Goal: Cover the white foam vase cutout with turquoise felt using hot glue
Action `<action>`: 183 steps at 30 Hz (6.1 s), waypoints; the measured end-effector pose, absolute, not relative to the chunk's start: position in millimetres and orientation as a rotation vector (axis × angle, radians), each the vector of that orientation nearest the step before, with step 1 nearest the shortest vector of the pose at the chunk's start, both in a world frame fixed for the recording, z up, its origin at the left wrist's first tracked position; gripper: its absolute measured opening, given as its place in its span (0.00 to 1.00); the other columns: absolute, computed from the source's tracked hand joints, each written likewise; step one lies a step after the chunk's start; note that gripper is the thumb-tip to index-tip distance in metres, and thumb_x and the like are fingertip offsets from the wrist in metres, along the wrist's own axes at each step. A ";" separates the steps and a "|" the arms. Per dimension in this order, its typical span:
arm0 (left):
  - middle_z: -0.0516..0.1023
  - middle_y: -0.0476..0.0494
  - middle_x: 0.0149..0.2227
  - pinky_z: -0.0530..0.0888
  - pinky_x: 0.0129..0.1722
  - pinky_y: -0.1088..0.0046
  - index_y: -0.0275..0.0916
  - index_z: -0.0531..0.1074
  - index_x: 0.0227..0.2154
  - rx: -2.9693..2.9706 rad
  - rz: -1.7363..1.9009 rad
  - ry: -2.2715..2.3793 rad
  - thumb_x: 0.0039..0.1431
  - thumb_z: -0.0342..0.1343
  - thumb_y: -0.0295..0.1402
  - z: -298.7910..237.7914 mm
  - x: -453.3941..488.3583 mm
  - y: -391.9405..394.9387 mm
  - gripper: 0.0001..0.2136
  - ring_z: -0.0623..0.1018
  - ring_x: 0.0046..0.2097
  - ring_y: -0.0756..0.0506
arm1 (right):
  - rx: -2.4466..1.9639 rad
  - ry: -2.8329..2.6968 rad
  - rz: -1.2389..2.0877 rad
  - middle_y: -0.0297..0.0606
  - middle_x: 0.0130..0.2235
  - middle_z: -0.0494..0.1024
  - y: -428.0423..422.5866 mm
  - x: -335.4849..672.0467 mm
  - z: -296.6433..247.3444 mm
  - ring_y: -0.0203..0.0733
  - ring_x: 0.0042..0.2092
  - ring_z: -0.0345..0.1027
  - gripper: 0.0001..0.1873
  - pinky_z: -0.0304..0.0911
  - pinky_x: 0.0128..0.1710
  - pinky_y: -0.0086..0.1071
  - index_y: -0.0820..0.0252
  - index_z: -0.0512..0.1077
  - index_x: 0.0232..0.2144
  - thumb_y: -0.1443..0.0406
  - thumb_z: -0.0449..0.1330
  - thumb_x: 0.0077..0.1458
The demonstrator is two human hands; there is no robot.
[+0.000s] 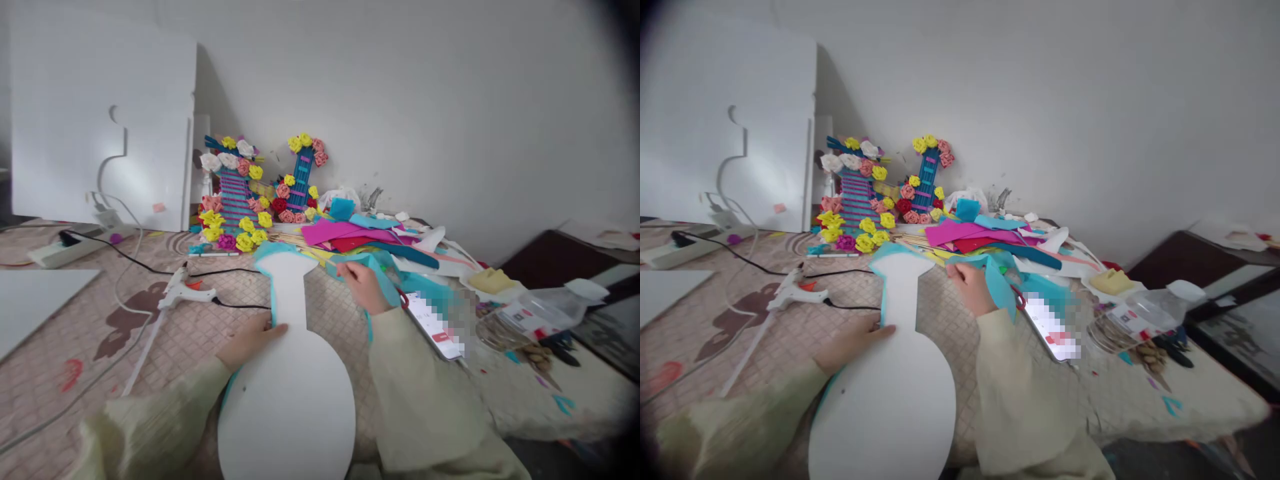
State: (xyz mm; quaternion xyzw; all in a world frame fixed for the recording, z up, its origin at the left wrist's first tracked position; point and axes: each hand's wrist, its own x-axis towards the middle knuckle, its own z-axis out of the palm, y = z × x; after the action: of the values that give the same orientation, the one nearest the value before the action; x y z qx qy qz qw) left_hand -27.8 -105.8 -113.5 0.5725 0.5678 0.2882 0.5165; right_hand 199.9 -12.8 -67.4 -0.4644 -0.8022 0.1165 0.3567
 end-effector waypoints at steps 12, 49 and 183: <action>0.74 0.45 0.30 0.67 0.34 0.71 0.39 0.67 0.32 1.758 0.785 1.670 0.50 0.48 0.45 -109.4 -28.7 -128.6 0.15 0.73 0.32 0.46 | -1.038 -2.284 0.485 0.36 0.28 0.71 -44.5 209.2 -122.9 0.34 0.29 0.63 0.08 0.57 0.30 0.28 0.62 0.69 0.28 0.63 0.53 0.51; 0.68 0.44 0.36 0.67 0.41 0.63 0.40 0.59 0.42 2.227 0.811 1.857 0.51 0.49 0.36 -141.3 -33.1 -129.1 0.15 0.68 0.40 0.44 | -1.486 -2.324 -0.015 0.36 0.20 0.72 -43.8 189.6 -130.4 0.33 0.22 0.59 0.23 0.41 0.22 0.29 0.61 0.67 0.17 0.56 0.45 0.56; 0.69 0.46 0.37 0.66 0.42 0.62 0.42 0.68 0.33 2.305 0.714 1.820 0.50 0.50 0.42 -137.3 -29.2 -129.2 0.12 0.67 0.41 0.43 | -1.110 -2.290 0.469 0.30 0.22 0.65 -26.7 222.9 -123.7 0.34 0.28 0.58 0.11 0.52 0.27 0.26 0.62 0.63 0.15 0.74 0.64 0.36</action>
State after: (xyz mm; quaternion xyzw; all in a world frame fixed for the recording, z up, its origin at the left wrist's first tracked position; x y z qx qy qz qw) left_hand -29.2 -129.2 -137.3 0.7613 0.6010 0.2358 0.0597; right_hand 222.9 -26.7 -123.7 -0.4128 -0.8511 0.1745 0.2735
